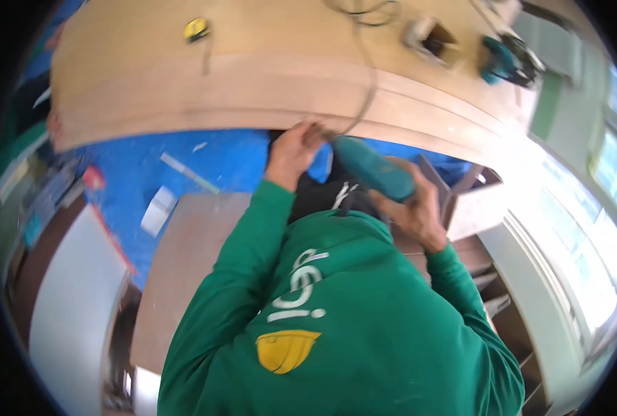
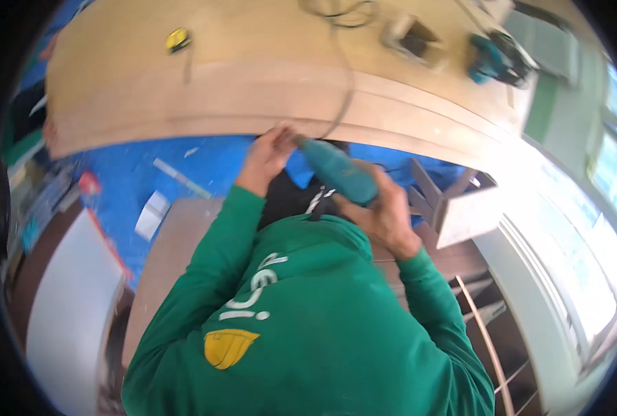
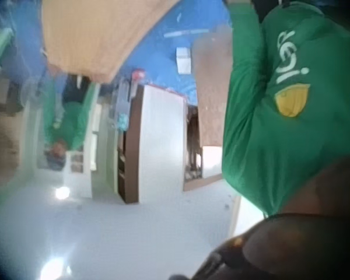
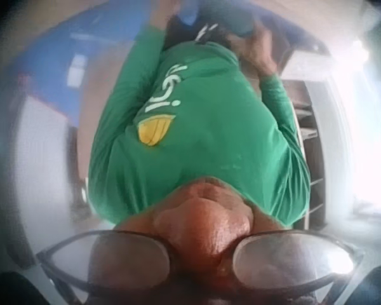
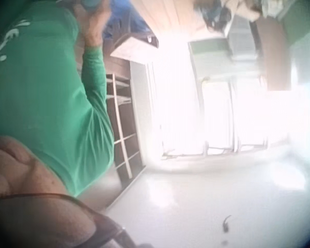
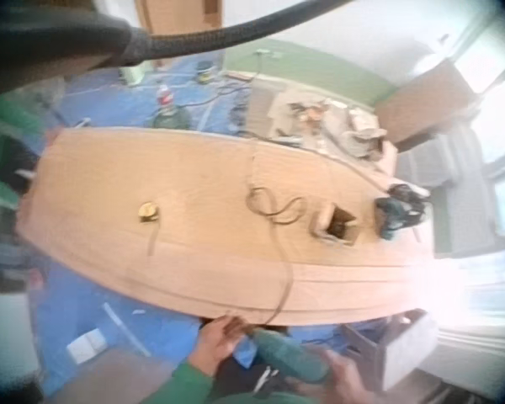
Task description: The person measures and marks a large wooden board using a tape measure and pencil. They then use a power drill to drive screws into the board, securing a smaller wooden piece to it. The person works on a blue protective sheet covering the floor.
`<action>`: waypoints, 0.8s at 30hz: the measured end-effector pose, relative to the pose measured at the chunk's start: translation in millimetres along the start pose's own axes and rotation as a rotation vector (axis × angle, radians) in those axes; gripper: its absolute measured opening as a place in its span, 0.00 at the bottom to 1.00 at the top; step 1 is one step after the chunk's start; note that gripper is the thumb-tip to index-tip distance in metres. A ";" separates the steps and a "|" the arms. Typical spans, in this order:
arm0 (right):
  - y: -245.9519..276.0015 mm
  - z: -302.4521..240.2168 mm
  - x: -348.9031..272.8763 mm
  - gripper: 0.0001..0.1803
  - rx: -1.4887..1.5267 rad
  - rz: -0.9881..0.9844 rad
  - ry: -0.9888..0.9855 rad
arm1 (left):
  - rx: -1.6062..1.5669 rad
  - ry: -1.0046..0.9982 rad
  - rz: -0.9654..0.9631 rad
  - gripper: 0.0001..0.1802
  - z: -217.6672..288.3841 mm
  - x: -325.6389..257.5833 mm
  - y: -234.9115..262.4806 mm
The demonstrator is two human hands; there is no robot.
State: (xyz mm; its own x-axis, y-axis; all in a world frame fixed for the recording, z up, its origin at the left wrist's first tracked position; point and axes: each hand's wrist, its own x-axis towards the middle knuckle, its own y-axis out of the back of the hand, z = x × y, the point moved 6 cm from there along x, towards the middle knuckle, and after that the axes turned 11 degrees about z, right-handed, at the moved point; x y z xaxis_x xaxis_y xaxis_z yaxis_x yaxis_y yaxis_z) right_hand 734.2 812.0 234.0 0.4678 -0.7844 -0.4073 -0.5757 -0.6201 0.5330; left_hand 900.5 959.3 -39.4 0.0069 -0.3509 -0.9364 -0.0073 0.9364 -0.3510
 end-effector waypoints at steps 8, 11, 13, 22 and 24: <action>20.3 5.4 -16.9 0.37 -0.035 0.067 0.017 | 0.202 -0.026 0.027 0.12 7.6 1.6 -8.8; 24.4 3.3 -20.8 0.38 -0.087 0.078 0.155 | 0.192 0.043 -0.068 0.12 -11.0 12.6 -10.8; 19.9 -1.6 -20.8 0.39 -0.151 0.043 0.247 | 0.289 -0.073 -0.143 0.13 -8.7 18.5 -1.5; -17.0 -20.2 9.2 0.39 -0.440 -0.002 0.056 | 0.972 -0.891 -0.320 0.13 -29.0 -8.2 -45.9; -21.6 -21.5 12.0 0.38 -0.380 0.021 0.050 | 1.035 -0.937 -0.165 0.13 -28.3 -4.4 -59.7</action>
State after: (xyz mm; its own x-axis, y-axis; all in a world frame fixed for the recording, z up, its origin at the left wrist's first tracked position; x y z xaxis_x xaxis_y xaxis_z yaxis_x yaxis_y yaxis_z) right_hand 766.7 816.3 233.6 0.4962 -0.7893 -0.3618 -0.3002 -0.5469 0.7815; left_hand 872.6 904.6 -14.4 0.5934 -0.7035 -0.3911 0.7856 0.6120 0.0913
